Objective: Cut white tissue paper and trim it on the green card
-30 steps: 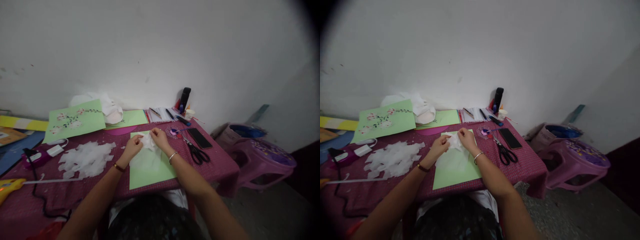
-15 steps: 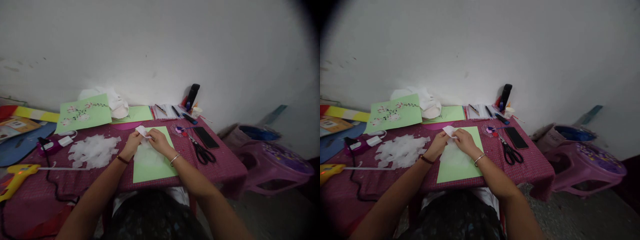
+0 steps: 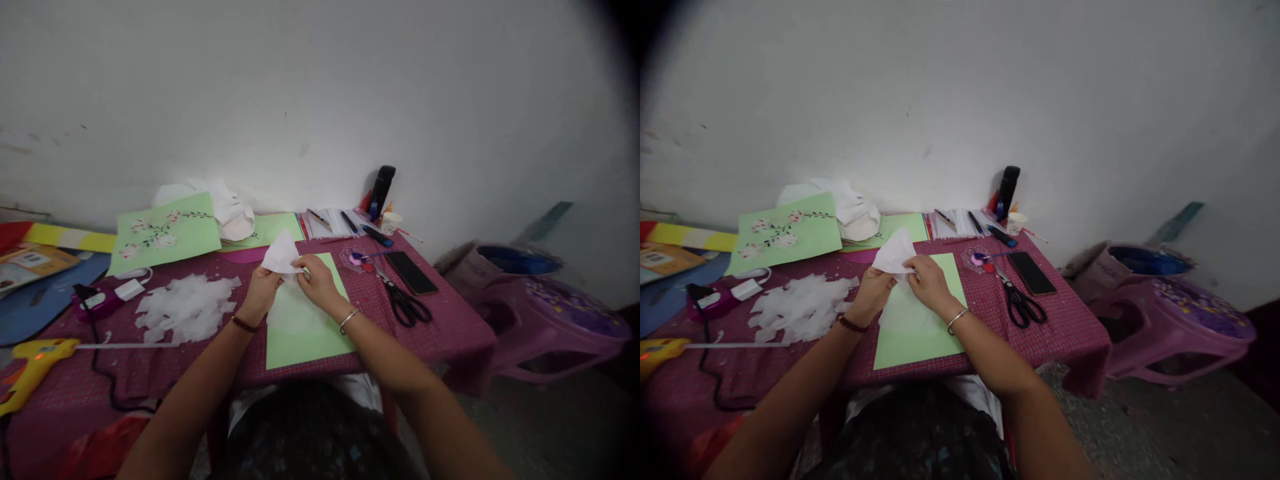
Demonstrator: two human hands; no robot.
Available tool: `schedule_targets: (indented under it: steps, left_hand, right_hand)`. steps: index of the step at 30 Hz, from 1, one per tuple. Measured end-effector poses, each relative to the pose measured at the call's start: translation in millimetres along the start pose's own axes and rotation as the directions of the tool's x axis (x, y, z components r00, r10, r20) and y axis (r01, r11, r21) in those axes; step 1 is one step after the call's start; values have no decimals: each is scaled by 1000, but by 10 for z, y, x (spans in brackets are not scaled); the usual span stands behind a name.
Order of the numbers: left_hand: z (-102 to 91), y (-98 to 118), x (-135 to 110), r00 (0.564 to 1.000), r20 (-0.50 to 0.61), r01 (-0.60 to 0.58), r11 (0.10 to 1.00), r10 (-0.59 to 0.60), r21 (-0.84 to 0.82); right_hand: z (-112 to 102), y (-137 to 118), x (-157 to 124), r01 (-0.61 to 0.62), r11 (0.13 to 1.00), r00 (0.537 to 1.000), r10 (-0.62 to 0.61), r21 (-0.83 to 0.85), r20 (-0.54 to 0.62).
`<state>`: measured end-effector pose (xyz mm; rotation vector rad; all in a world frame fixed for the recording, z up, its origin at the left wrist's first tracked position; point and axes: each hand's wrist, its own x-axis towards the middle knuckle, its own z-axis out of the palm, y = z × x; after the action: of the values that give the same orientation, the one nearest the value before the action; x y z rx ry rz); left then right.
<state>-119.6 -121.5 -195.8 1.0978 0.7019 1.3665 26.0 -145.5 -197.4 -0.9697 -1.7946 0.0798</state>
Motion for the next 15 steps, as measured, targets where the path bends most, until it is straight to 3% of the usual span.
schedule_targets:
  steps: [15]
  left_hand:
    - [-33, -38, 19, 999, 37, 1, 997, 2, -75]
  right_hand:
    - [-41, -23, -15, 99, 995, 995, -99, 29, 22]
